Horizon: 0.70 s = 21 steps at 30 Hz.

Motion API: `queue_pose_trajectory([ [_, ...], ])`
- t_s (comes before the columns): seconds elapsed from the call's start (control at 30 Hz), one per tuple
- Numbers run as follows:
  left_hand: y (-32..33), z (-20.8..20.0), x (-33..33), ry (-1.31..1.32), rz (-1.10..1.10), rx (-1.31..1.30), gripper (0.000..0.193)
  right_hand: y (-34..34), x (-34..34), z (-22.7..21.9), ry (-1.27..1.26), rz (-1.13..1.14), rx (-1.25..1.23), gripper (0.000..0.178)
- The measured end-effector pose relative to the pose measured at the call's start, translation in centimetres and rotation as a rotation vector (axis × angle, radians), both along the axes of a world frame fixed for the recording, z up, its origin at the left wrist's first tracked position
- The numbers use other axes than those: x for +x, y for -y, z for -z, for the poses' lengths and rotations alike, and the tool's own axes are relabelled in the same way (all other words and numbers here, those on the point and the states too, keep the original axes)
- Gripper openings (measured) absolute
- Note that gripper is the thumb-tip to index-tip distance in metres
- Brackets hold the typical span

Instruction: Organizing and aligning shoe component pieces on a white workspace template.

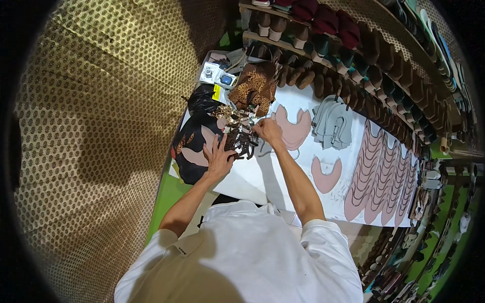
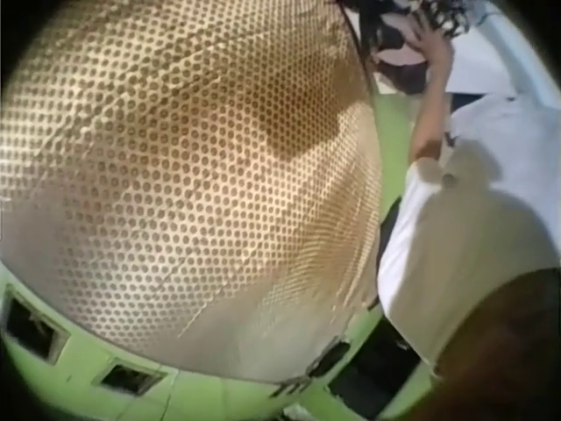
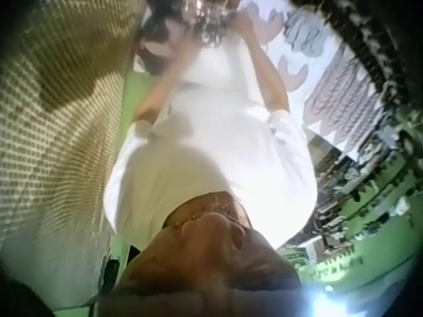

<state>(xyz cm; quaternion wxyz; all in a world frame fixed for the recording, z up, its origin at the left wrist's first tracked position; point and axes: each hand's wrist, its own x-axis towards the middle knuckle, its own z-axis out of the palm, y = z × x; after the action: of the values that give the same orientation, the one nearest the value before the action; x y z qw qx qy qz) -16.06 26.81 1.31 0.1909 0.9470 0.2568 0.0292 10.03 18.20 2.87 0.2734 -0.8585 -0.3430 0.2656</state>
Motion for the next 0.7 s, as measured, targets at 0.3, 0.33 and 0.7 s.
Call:
queue_pose_trajectory([
  [0.3,0.0,-1.4,2.4,0.025,-0.069,-0.113,0.022,1.7,1.3,-13.2,-0.297,0.078,0.179,0.028],
  [0.33,-0.1,-0.9,2.6,0.087,-0.093,-0.087,0.021,1.6,1.2,-13.9,-0.285,0.066,0.212,0.027],
  [0.7,1.0,1.9,7.4,0.152,0.125,0.043,0.012,4.9,1.7,-15.7,-0.385,0.132,0.416,0.017],
])
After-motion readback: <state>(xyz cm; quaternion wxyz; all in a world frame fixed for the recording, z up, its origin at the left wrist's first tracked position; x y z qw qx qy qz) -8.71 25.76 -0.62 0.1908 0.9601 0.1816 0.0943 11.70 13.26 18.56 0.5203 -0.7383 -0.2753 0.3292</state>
